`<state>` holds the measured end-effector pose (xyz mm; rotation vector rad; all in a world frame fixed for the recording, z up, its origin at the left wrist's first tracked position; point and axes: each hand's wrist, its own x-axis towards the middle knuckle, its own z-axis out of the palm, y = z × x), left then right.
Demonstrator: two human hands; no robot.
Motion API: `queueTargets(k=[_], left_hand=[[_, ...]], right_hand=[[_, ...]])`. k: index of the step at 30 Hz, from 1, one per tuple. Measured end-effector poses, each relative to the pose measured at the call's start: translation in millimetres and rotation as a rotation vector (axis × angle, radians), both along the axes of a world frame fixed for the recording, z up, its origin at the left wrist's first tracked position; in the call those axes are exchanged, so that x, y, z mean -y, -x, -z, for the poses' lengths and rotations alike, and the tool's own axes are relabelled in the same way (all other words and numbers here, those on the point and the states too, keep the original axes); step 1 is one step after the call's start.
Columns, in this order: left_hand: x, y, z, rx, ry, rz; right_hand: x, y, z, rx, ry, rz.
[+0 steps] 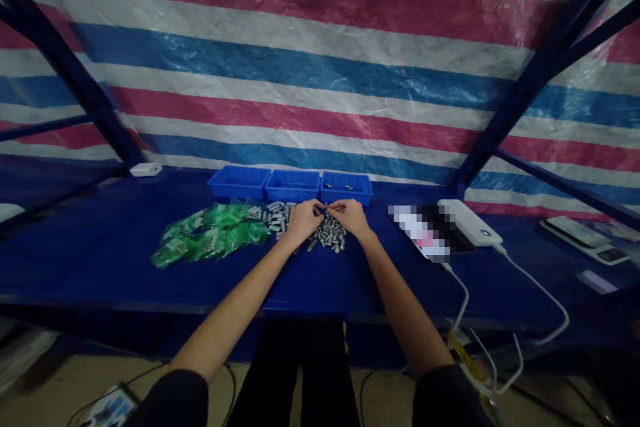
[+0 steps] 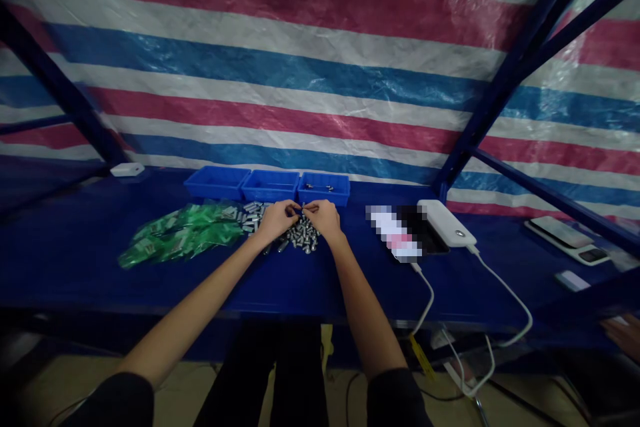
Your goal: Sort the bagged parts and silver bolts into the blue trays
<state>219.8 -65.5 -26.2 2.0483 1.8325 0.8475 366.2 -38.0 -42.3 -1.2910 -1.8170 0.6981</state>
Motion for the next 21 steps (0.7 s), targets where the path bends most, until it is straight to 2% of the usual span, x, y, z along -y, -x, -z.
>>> queueTargets(k=[4, 9, 16, 21], left_hand=[[-3, -2, 1.4, 0.161, -0.122, -0.025], [-4, -5, -4.9, 0.417, -0.219, 0.023], [-6, -5, -5.5, 0.562, -0.286, 0.073], [-8, -4, -4.0, 0.612, -0.281, 0.051]], right_hand=[[-1, 3, -8.5, -0.302, 0.039, 0.048], [3, 5, -20.4, -0.582, 0.301, 0.024], [7, 5, -27.9, -0.798, 0.465, -0.041], [9, 7, -29.0, -0.791, 0.500, -0.137]])
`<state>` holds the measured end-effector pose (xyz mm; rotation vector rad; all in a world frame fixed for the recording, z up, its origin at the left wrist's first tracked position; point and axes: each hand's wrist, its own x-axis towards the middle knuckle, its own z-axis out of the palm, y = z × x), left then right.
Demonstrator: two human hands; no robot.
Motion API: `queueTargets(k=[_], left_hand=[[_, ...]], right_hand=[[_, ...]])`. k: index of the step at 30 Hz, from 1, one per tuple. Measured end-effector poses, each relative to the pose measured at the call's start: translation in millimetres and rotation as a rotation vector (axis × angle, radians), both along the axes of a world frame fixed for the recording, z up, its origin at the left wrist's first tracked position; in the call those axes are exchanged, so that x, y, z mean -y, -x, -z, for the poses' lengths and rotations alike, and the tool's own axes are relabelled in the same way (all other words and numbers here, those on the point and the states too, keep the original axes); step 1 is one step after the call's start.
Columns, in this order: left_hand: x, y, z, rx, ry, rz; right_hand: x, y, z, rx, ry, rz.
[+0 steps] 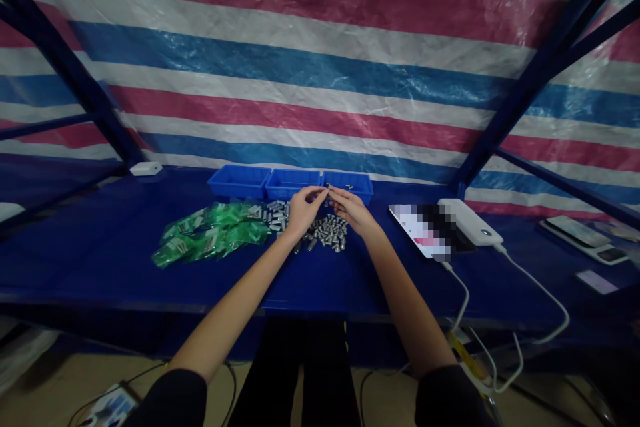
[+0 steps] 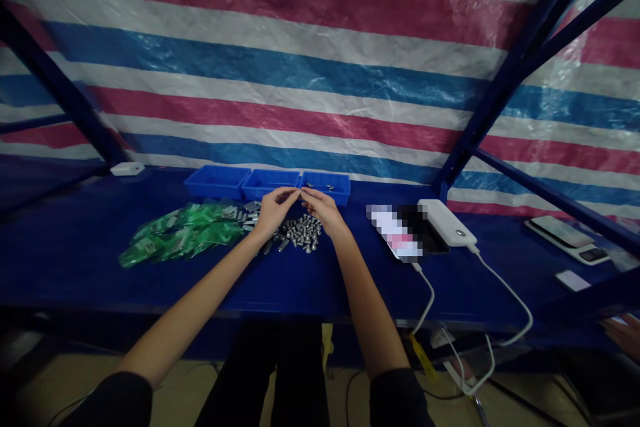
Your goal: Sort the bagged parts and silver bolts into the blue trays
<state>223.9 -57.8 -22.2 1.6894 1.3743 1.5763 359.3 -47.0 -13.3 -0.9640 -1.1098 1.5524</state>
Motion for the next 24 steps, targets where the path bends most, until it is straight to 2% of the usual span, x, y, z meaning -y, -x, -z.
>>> queueTargets(k=[6, 11, 16, 18, 22, 24], left_hand=[[3, -3, -2.7, 0.003, 0.046, -0.013], [5, -4, -2.6, -0.103, 0.079, -0.033], [4, -2, 4.4, -0.358, 0.043, -0.072], [5, -2, 5.9, -0.442, 0.060, -0.077], [7, -1, 4.5, -0.508, 0.113, -0.118], [7, 0, 3.6, -0.522, 0.130, -0.151]], right_hand=[[-1, 1, 2.6, -0.011, -0.028, -0.004], [-6, -1, 8.8, 0.011, -0.073, 0.025], [-14, -6, 14.2, 0.205, -0.172, 0.288], [-16, -8, 13.7, 0.218, -0.190, 0.373], [-17, -11, 9.7, 0.192, -0.283, 0.343], [-16, -13, 9.2, 0.273, -0.351, 0.310]])
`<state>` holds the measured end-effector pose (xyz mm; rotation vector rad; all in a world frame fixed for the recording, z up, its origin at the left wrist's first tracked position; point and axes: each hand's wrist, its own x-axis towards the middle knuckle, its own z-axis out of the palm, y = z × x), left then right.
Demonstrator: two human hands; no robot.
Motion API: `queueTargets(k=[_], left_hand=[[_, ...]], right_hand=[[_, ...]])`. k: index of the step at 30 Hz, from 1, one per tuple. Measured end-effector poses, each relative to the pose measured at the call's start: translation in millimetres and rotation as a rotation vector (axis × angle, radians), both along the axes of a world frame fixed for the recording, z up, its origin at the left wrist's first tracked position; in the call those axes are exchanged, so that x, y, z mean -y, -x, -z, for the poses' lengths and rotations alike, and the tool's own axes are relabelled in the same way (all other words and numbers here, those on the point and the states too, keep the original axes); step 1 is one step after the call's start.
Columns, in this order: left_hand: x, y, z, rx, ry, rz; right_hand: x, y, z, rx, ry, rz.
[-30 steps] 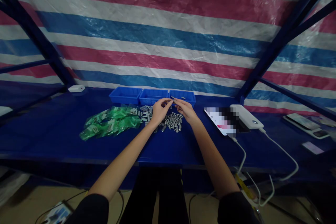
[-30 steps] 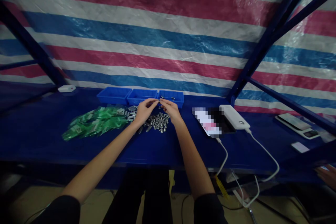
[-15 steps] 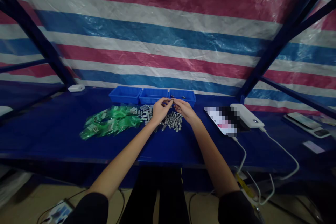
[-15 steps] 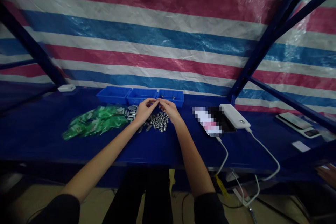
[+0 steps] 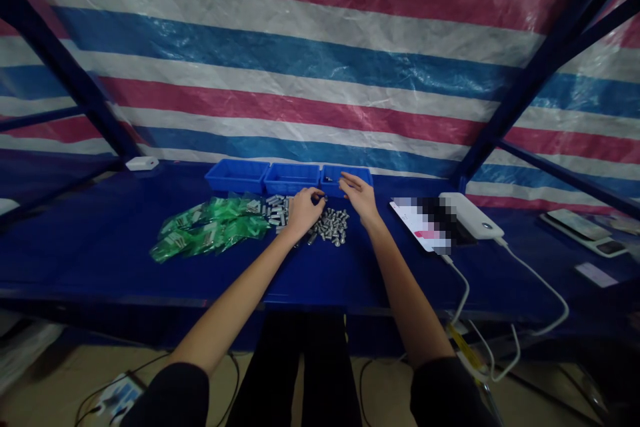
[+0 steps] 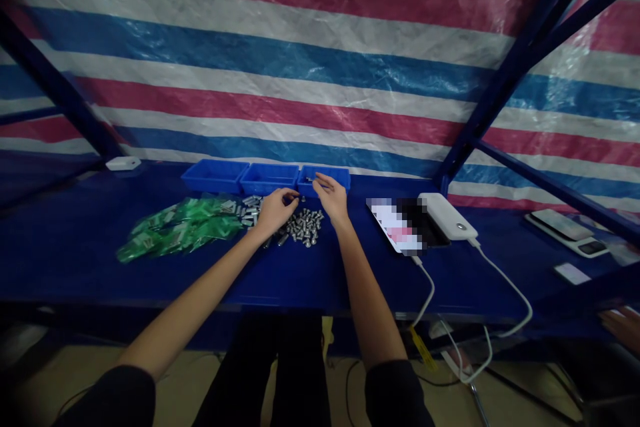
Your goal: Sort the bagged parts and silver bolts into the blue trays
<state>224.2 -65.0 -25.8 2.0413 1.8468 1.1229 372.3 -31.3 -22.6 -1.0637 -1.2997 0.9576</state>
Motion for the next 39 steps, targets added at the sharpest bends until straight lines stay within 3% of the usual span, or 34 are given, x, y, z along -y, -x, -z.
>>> queueTargets(k=[5, 9, 22, 28, 39], left_hand=[[1, 1, -0.2, -0.073, -0.020, -0.047], [3, 1, -1.2, -0.084, -0.024, -0.036], [4, 0, -0.4, -0.064, -0.033, 0.032], [3, -1, 1.3, -0.026, 0.034, 0.097], [-5, 2, 5.7, 0.159, 0.045, 0.079]], right_hand=[[9, -4, 5.6, 0.505, -0.018, 0.001], [15, -2, 9.0, 0.686, 0.011, -0.081], [7, -1, 17.9, 0.641, 0.029, -0.157], [10, 1, 14.6, 0.741, -0.005, -0.186], [13, 5, 14.6, 0.744, -0.022, -0.113]])
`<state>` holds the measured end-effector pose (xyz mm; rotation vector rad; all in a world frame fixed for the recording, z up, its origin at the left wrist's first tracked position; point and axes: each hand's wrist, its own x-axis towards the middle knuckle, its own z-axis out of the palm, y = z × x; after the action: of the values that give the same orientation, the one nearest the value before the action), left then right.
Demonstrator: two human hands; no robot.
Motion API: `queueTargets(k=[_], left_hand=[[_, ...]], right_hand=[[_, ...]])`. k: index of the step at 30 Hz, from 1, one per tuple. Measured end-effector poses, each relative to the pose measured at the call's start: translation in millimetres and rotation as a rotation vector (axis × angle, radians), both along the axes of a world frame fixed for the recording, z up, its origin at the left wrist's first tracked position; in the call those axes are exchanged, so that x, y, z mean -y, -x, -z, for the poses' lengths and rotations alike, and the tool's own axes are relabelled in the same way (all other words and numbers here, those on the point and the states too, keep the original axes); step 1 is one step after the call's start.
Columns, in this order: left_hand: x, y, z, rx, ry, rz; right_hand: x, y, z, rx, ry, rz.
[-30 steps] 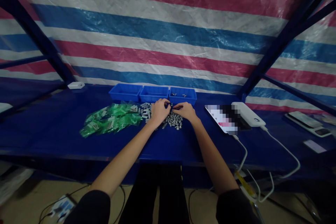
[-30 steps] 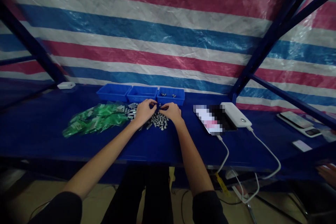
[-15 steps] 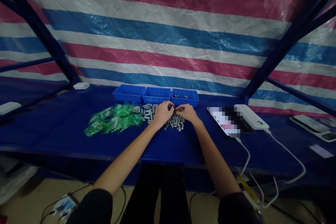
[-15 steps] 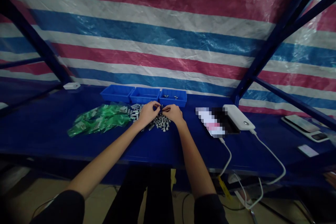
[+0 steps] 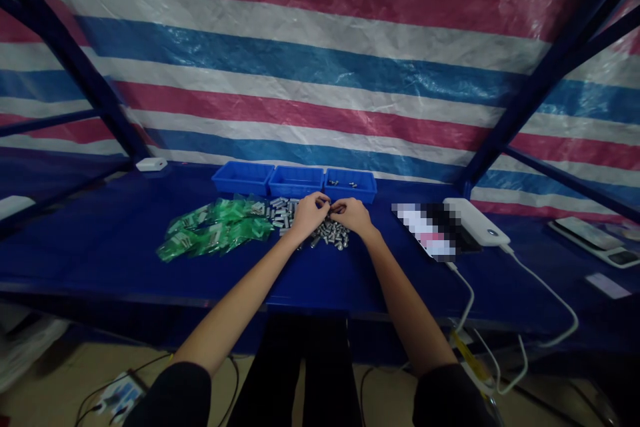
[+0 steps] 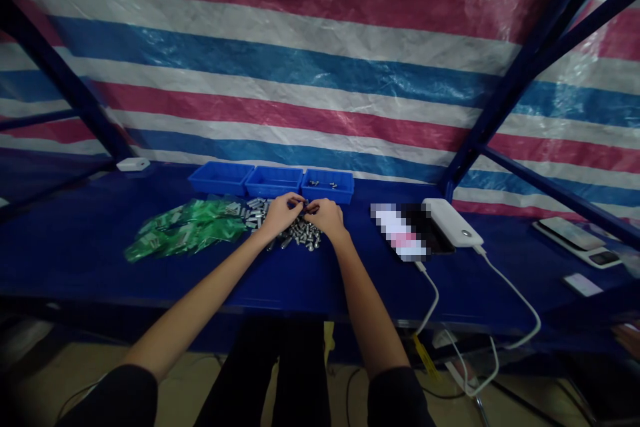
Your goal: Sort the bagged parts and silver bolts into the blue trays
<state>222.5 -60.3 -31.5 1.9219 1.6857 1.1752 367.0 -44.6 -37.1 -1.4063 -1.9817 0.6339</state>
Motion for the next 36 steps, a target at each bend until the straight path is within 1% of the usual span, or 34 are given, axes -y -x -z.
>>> queueTargets(k=[4, 10, 14, 18, 22, 26, 30, 36], left_hand=[[-1, -1, 0.1, 0.025, -0.022, 0.003], [-2, -3, -1.3, 0.103, -0.041, 0.019], [-2, -3, -4.4, 0.183, -0.047, 0.020], [-2, -3, -7.6, 0.265, -0.038, 0.057], [-1, -3, -10.0, 0.305, -0.026, 0.044], [-4, -2, -9.8, 0.413, 0.012, 0.052], [-5, -1, -9.9, 0.512, 0.066, 0.029], [-1, -1, -13.1, 0.558, 0.061, -0.016]], right_hand=[[-1, 1, -0.6, -0.058, -0.032, 0.026], [-4, 7, -5.7, -0.411, -0.100, 0.018], [-3, 11, -11.2, -0.540, -0.153, 0.024], [-1, 11, -15.3, -0.551, -0.178, 0.018], [0, 12, -16.3, -0.503, -0.176, 0.020], [-2, 14, -14.2, -0.555, -0.163, -0.010], [-1, 15, -13.7, -0.581, -0.159, -0.030], [2, 18, -14.1, -0.622, -0.135, -0.055]])
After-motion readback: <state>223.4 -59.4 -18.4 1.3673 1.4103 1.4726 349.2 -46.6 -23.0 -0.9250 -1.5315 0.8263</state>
